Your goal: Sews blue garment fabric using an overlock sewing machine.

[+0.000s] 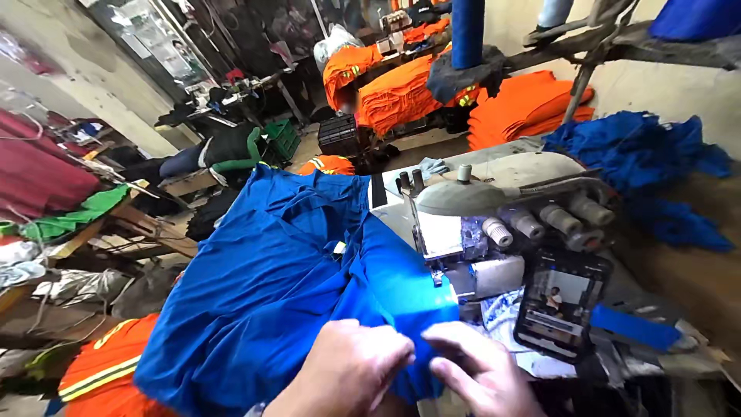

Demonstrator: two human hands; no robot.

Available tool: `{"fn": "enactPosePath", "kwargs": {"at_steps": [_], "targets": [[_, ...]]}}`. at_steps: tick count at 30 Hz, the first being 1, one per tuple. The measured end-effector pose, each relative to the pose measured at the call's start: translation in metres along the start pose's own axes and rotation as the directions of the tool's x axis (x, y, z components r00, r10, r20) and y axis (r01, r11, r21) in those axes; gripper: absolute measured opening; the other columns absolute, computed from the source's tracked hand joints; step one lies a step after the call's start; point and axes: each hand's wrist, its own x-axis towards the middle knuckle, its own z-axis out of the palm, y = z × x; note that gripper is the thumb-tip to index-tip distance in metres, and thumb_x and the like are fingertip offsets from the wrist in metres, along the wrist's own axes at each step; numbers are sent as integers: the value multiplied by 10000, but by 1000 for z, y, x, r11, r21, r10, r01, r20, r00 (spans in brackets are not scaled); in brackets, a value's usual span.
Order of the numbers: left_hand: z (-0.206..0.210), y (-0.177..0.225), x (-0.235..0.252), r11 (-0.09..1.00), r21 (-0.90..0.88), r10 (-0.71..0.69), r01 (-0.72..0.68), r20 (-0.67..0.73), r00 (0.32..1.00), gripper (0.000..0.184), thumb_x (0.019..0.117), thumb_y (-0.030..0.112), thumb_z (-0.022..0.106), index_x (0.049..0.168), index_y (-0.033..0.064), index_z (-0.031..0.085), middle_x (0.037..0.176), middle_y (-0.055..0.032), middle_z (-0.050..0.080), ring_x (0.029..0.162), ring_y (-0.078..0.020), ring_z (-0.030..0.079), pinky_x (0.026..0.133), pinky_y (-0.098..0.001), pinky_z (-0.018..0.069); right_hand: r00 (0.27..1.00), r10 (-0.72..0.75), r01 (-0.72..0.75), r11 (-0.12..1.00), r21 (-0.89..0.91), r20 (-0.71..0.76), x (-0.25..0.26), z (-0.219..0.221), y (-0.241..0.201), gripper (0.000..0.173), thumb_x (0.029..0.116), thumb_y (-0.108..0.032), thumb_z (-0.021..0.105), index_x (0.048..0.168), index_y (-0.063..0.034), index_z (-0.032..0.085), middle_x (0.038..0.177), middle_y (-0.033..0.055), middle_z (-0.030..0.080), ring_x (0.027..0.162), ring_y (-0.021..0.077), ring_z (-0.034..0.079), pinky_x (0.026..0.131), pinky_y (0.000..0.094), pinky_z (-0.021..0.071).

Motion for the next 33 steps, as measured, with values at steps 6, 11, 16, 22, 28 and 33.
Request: {"fn": "enactPosePath", "kwargs": {"at_steps": [6,11,16,22,28,33], "targets": [[-1,2,24,994,66,-102,86,296,950,288,1069,204,450,1104,140,728,840,-111,674,745,-303,683,623,-466,524,895,433,-404,890,-210,112,4,42,9,341,954,-414,665,1006,-83,732,824,45,694,753,164,665,728,404,560],[-7,-1,23,991,-123,8,43,386,922,319,1057,322,506,906,98,675,961,-110,610,955,-283,601,844,-487,450,996,-42,35,996,-81,-84,-10,26,-12,170,845,-196,815,871,-67,708,992,49,710,988,107,671,853,266,577],[-15,1,25,836,-542,39,85,213,976,185,1018,200,604,1018,39,695,1054,-97,701,1074,-193,657,999,-405,498,967,254,-255,948,191,30,-51,14,-19,218,865,-86,777,1061,-4,727,925,40,761,790,93,727,734,313,629],[13,21,41,829,-560,-139,13,-182,973,182,1052,198,570,1018,79,705,927,-30,685,843,-88,652,766,-277,560,975,133,-114,987,113,-176,-70,-14,-12,135,919,-91,748,1026,-18,711,965,30,744,864,71,715,784,281,625],[69,1,57,922,-74,-387,381,-254,886,170,987,334,621,970,211,738,879,81,692,803,-67,681,679,-335,577,863,499,-483,862,154,-82,-23,-10,23,505,906,-355,768,1289,-56,632,710,6,664,532,139,645,489,328,589],[67,0,56,918,-32,-391,395,-237,889,225,996,361,589,941,218,754,833,76,672,777,-78,673,656,-334,565,840,542,-541,840,-42,27,-51,-20,11,275,929,-295,748,980,-25,760,782,70,732,601,159,685,599,372,610]]}}
